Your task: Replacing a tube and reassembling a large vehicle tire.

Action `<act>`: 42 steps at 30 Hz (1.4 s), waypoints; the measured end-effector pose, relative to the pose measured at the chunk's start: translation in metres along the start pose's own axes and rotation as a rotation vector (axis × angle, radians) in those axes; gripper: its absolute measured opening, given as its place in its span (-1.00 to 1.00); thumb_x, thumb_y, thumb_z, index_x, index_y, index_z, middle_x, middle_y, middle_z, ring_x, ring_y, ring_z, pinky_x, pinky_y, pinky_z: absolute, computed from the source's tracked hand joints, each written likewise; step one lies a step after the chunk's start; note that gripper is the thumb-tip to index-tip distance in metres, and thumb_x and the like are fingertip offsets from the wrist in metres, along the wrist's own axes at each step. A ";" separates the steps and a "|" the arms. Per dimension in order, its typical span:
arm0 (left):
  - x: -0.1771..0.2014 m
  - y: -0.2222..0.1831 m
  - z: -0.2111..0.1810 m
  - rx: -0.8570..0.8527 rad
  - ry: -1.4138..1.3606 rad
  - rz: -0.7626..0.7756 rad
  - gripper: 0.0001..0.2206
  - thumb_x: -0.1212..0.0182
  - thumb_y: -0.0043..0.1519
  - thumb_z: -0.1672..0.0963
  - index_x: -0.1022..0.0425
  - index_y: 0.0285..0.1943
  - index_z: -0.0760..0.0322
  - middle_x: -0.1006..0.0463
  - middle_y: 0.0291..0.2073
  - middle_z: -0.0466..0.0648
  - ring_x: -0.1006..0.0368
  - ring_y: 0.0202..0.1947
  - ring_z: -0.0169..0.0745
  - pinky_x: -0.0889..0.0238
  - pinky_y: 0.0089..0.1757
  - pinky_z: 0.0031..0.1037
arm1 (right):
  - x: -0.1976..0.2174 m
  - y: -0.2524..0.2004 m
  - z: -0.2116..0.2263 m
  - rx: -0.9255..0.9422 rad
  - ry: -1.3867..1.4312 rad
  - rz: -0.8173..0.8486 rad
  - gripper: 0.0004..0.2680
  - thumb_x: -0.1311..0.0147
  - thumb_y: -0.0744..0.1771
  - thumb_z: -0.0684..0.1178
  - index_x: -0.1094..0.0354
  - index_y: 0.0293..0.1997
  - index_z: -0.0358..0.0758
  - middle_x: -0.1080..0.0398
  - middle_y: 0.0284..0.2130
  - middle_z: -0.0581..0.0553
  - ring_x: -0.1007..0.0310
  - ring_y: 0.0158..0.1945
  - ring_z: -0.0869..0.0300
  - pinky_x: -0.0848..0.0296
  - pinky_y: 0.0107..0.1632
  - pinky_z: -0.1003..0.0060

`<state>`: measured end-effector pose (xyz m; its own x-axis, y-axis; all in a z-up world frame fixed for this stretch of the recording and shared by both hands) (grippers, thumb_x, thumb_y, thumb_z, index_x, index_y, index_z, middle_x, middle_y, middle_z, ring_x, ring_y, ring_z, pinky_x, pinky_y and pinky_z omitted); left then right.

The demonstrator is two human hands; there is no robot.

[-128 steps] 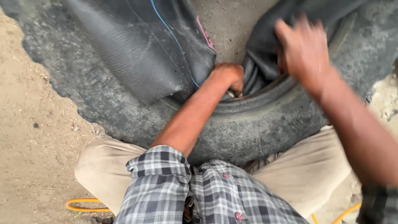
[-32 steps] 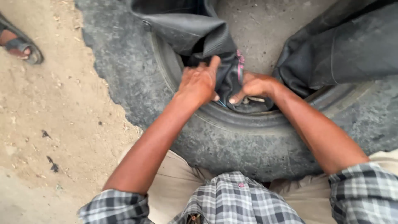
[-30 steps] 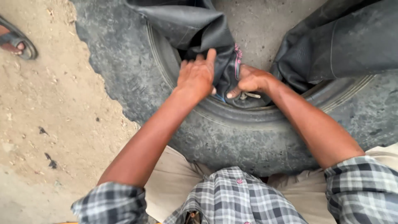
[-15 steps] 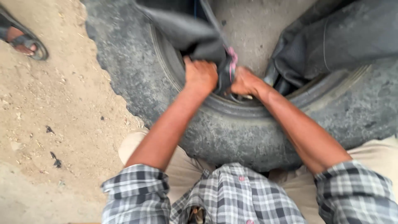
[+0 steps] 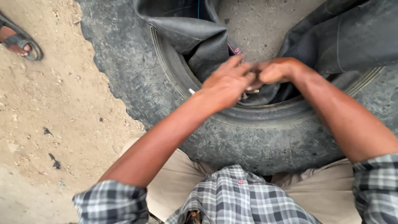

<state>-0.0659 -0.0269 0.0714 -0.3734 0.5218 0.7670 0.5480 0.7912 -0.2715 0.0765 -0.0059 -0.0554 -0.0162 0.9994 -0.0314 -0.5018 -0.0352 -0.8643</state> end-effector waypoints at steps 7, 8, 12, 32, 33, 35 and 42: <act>-0.018 0.060 -0.016 -0.181 0.418 0.486 -0.64 -0.46 -0.05 0.01 -0.68 -0.07 0.11 -0.53 0.16 0.01 0.01 0.46 0.17 0.51 0.35 0.20 | -0.011 -0.004 -0.002 0.197 0.101 0.079 -0.41 -0.46 0.10 0.03 -0.35 0.25 -0.21 -0.45 0.18 -0.12 -0.36 0.30 0.07 -0.22 0.35 0.21; -0.028 0.062 -0.013 -0.169 0.447 0.617 -0.59 -0.49 -0.04 -0.01 -0.67 -0.01 0.08 -0.57 0.14 -0.03 -0.07 0.44 0.11 0.52 0.39 0.18 | -0.010 -0.008 0.008 0.171 0.060 0.056 -0.41 -0.47 0.08 0.04 -0.41 0.23 -0.17 -0.51 0.14 -0.10 -0.42 0.26 0.07 -0.30 0.32 0.21; -0.038 0.060 0.004 -0.118 0.455 0.692 -0.46 -0.55 -0.13 -0.09 -0.66 0.04 0.05 -0.59 0.12 -0.06 -0.23 0.35 0.02 0.30 0.36 0.07 | -0.019 -0.007 0.003 0.129 -0.008 -0.022 -0.39 -0.51 0.09 0.04 -0.38 0.25 -0.19 -0.47 0.15 -0.13 -0.40 0.27 0.07 -0.27 0.33 0.23; -0.072 0.025 0.042 0.141 0.439 0.399 -0.76 -0.11 0.28 0.06 -0.68 -0.03 0.11 -0.59 0.03 0.05 -0.28 0.20 0.16 0.16 0.27 0.10 | -0.035 -0.033 -0.009 -0.076 -0.352 -0.294 -0.56 -0.33 0.22 0.28 -0.50 0.06 -0.22 -0.51 -0.07 -0.32 -0.50 0.05 -0.18 -0.47 0.08 0.01; -0.062 0.028 0.041 0.140 0.444 0.394 -0.76 -0.11 0.28 0.06 -0.68 -0.03 0.11 -0.59 0.03 0.05 -0.28 0.20 0.16 0.16 0.27 0.10 | -0.028 -0.037 -0.007 -0.076 -0.353 -0.301 -0.56 -0.33 0.22 0.28 -0.50 0.06 -0.22 -0.51 -0.07 -0.32 -0.50 0.05 -0.18 -0.47 0.08 0.01; -0.050 0.025 0.031 0.066 0.418 0.395 -0.78 -0.12 0.22 0.10 -0.69 -0.08 0.11 -0.59 0.02 0.02 -0.30 0.20 0.13 0.15 0.25 0.10 | -0.029 -0.044 0.001 0.001 -0.108 -0.240 -0.56 -0.32 0.18 0.19 -0.50 0.12 -0.12 -0.56 -0.10 -0.28 -0.59 -0.02 -0.08 -0.50 0.06 0.08; -0.088 0.046 0.019 0.071 0.372 0.675 -0.75 -0.23 0.13 0.14 -0.68 -0.03 0.12 -0.66 -0.04 0.04 -0.52 0.09 0.02 -0.06 0.21 0.02 | -0.043 -0.012 -0.020 0.146 0.070 -0.214 -0.56 -0.25 0.13 0.04 -0.48 0.09 -0.25 -0.59 -0.12 -0.32 -0.59 -0.05 -0.01 -0.50 0.02 0.13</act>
Point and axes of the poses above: each hand's wrist, its own y-axis towards the middle knuckle, its own x-axis out of the back of the hand, z = x × y, the point moved 6 cm from there along y, towards the middle knuckle
